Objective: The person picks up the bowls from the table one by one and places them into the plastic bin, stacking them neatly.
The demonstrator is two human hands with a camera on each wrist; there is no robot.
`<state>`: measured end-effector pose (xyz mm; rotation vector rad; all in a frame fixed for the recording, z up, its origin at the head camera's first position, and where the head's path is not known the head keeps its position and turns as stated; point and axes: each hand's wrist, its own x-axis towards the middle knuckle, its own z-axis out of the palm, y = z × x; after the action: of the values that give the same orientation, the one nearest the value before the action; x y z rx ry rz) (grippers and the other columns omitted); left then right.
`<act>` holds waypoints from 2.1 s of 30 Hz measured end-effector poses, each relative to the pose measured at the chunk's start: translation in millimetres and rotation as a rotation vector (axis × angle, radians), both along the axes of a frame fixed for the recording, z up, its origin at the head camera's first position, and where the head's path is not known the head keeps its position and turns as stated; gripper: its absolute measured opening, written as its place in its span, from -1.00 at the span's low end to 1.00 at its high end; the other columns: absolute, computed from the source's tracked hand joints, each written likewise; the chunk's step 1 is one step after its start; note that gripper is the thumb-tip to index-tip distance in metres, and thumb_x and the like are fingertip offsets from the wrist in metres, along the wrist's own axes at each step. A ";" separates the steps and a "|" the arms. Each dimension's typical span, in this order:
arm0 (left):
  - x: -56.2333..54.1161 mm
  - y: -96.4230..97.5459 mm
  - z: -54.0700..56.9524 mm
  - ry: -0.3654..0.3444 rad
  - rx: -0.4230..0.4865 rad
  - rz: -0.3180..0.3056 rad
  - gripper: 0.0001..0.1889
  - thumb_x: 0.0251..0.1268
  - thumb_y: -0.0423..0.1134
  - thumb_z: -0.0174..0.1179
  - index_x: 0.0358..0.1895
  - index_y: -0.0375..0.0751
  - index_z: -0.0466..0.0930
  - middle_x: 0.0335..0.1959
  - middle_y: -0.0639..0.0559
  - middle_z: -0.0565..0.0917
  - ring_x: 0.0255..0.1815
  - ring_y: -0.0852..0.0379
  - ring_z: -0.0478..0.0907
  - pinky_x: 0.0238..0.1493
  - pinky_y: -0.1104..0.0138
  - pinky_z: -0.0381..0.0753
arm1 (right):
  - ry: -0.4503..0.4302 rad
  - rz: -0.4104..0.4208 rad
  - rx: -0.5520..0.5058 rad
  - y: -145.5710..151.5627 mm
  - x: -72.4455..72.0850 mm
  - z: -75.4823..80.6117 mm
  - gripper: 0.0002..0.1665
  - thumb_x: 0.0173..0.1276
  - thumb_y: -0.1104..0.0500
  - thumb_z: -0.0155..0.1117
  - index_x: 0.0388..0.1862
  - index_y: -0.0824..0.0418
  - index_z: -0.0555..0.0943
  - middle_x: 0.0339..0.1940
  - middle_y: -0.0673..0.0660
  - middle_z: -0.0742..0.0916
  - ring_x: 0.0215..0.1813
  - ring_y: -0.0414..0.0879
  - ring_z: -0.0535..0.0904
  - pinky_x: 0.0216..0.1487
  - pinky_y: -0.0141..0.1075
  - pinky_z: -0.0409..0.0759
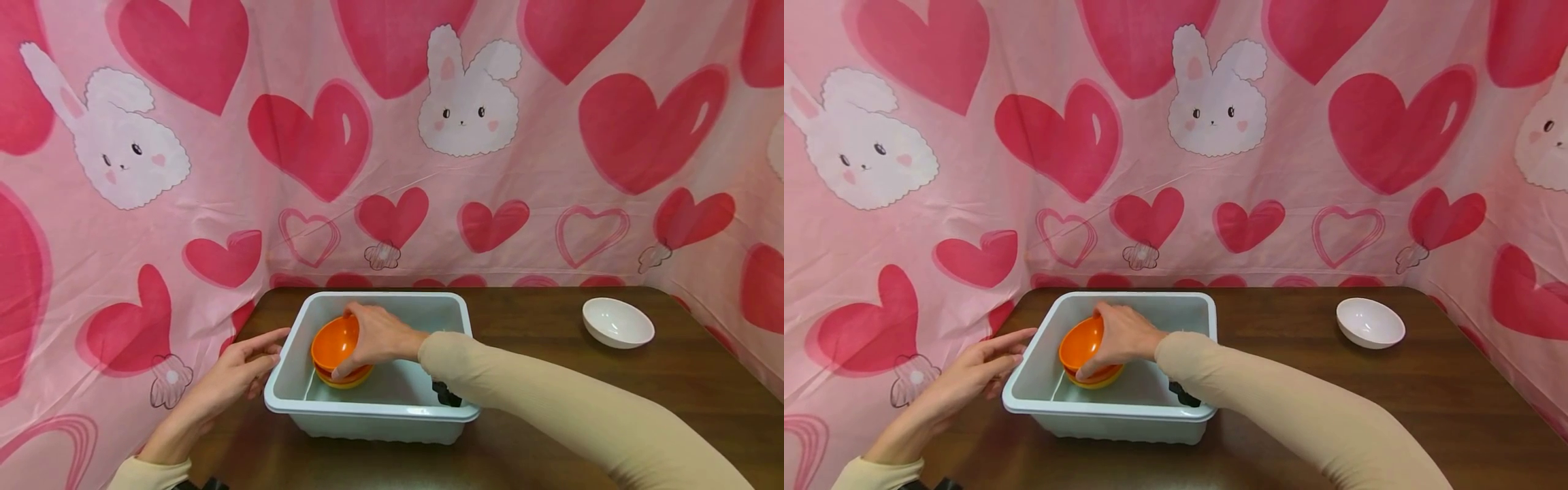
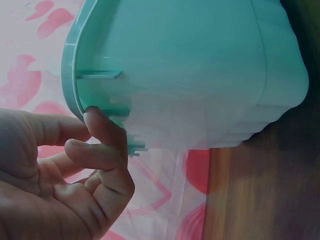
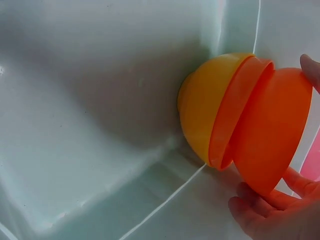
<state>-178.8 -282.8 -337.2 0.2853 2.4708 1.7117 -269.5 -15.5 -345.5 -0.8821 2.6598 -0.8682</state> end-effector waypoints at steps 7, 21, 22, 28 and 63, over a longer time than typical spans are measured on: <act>-0.5 -0.2 -0.6 -0.006 0.002 0.002 -0.43 0.56 -0.38 0.11 0.54 -0.49 0.29 -0.08 -0.23 0.59 -0.63 0.13 0.34 -0.57 0.37 0.43 | -0.020 -0.017 0.000 -0.7 1.8 0.0 0.09 -0.08 -0.29 0.70 0.40 0.02 0.44 0.10 -0.02 0.61 0.17 -0.06 0.40 0.00 -0.21 0.63; -0.6 -0.4 -0.3 0.006 0.004 -0.007 -0.44 0.57 -0.40 0.10 0.53 -0.52 0.29 -0.09 -0.23 0.58 -0.65 0.13 0.31 -0.58 0.38 0.41 | -0.043 -0.032 0.003 -4.9 6.6 -1.9 0.07 -0.06 -0.24 0.72 0.38 0.05 0.42 0.05 0.03 0.62 0.10 -0.05 0.48 -0.02 -0.21 0.67; -0.4 -0.4 -0.4 0.006 0.005 -0.007 -0.44 0.57 -0.40 0.10 0.53 -0.52 0.29 -0.09 -0.23 0.58 -0.65 0.13 0.30 -0.59 0.38 0.41 | -0.040 -0.030 0.004 -5.1 6.8 -2.3 0.07 -0.06 -0.24 0.72 0.38 0.06 0.42 0.04 0.03 0.62 0.10 -0.06 0.49 -0.01 -0.22 0.67; -0.2 -0.8 -0.5 0.011 0.009 -0.018 -0.44 0.57 -0.40 0.09 0.53 -0.54 0.29 -0.10 -0.22 0.57 -0.66 0.11 0.29 -0.59 0.39 0.41 | -0.023 -0.018 0.027 -6.2 6.5 -4.6 0.09 -0.05 -0.26 0.70 0.39 0.07 0.41 0.03 0.01 0.63 0.08 -0.08 0.51 0.01 -0.24 0.67; -1.0 -2.0 -0.5 0.019 0.004 -0.034 -0.43 0.57 -0.38 0.10 0.54 -0.53 0.28 -0.09 -0.24 0.59 -0.66 0.10 0.31 -0.60 0.38 0.42 | 0.032 -0.038 0.109 -10.7 6.1 -10.5 0.05 -0.04 -0.32 0.66 0.36 0.06 0.44 0.02 0.02 0.66 0.11 -0.06 0.40 -0.01 -0.22 0.62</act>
<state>-179.8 -284.9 -337.7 0.3436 2.4614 1.7090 -263.4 -26.2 -356.1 -0.8289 2.7302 -0.7150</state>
